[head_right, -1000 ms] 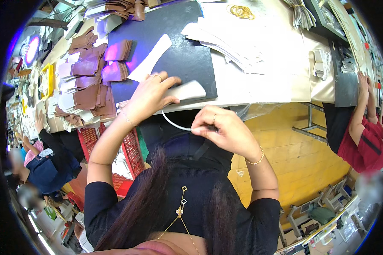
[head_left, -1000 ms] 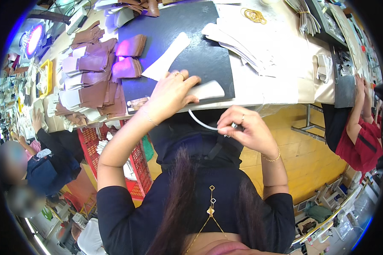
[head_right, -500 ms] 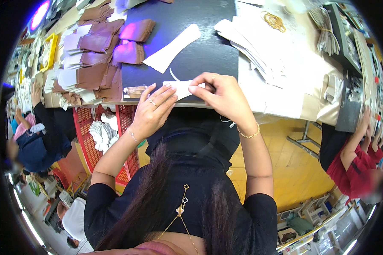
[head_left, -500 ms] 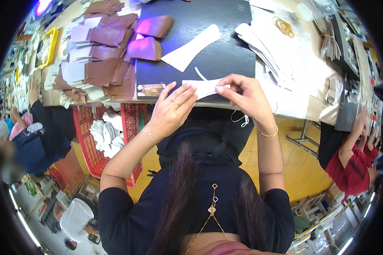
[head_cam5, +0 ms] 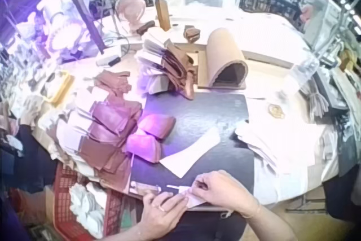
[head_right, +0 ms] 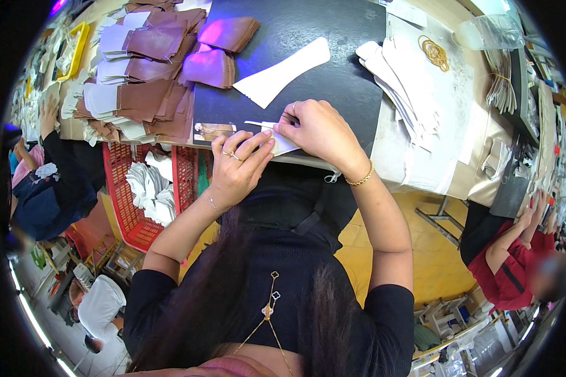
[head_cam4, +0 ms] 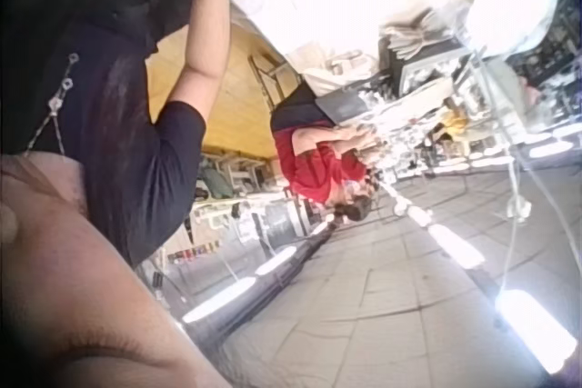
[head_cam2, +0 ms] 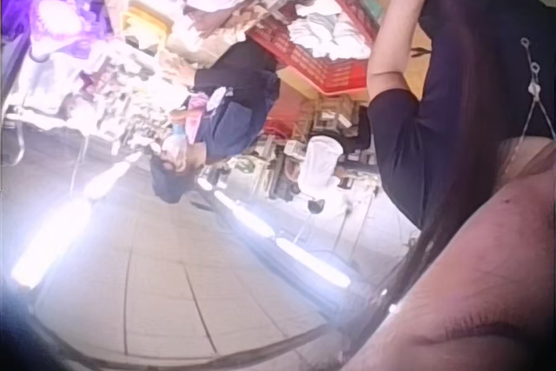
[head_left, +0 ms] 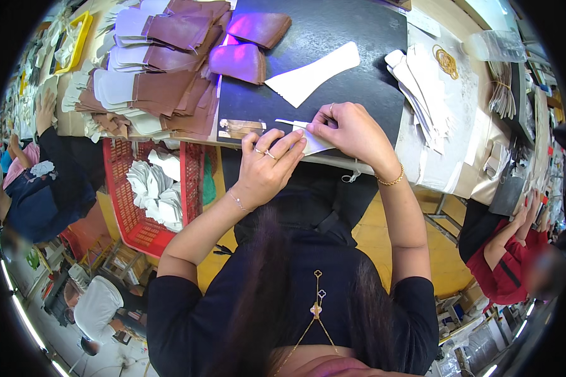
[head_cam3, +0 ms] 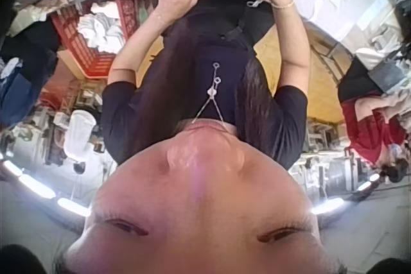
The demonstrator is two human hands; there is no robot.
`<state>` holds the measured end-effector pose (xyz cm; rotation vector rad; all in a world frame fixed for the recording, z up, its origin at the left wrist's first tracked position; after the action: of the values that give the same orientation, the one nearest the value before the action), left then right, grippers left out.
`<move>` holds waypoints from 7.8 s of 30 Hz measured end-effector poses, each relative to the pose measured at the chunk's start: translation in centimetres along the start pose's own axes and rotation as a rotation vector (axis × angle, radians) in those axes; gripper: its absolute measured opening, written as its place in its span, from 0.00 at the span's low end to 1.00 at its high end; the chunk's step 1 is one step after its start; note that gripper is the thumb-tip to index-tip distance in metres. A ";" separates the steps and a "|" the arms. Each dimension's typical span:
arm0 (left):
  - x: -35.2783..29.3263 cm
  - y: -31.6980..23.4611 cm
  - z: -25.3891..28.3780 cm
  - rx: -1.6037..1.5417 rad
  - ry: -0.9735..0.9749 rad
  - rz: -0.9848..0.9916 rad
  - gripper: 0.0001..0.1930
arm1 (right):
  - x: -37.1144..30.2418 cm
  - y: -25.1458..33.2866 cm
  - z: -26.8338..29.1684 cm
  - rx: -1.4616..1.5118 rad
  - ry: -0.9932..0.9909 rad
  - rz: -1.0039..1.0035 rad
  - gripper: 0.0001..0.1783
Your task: The person cuts white fabric pieces on a table using a small blade, repeatedly picking up pieces, aligning them, and trimming edges. The person places cut pieces aside and continues the process with additional fabric pieces.
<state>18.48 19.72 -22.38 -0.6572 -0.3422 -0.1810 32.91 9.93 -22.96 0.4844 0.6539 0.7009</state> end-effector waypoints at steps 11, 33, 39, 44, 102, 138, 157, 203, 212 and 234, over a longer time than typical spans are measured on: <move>0.0 0.5 0.0 -0.027 0.002 0.048 0.17 | 0.3 -0.3 0.3 0.019 0.073 -0.033 0.13; 1.7 -0.6 -1.2 0.235 0.124 0.096 0.25 | -5.7 -5.2 3.1 -0.014 -0.156 -0.244 0.17; 1.7 -0.8 -1.8 0.296 0.158 0.085 0.24 | -5.1 -5.1 3.5 -0.068 -0.160 -0.234 0.15; 2.2 -1.4 -2.3 0.334 0.200 0.116 0.28 | -4.5 -4.9 4.0 -0.129 -0.164 -0.194 0.16; 7.3 -6.2 -6.9 0.365 0.523 0.151 0.41 | -19.6 -12.0 6.4 0.062 -0.605 -0.462 0.08; 7.6 -7.0 -6.8 0.530 0.519 0.085 0.42 | -102.9 -29.4 -3.9 1.071 -2.374 -0.808 0.08; 7.7 -6.7 -6.2 0.455 0.365 -0.022 0.30 | -73.2 -39.0 -3.3 -0.731 0.004 -1.650 0.23; 7.6 -3.6 -5.8 -0.125 0.102 -0.263 0.15 | -10.7 -2.6 1.4 -0.369 -0.591 -0.286 0.17; 7.6 -3.4 -6.0 -0.148 0.130 -0.236 0.17 | -10.7 -2.5 0.8 -0.440 -0.574 -0.343 0.18; 7.5 -3.5 -6.1 -0.123 0.140 -0.236 0.16 | -10.7 -2.1 1.4 -0.508 -0.576 -0.312 0.18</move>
<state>26.02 12.72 -22.19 -0.7207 -0.2750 -0.4736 28.55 0.62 -19.22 0.0913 -0.0050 0.3773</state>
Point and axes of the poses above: each hand's wrist, its own x-axis towards the middle knuckle, its own z-axis out of the back of the hand, y = z × x, the point moved 7 cm from there along x, towards the middle knuckle, and after that the axes turned 12 degrees about -x, right-handed, at the moved point
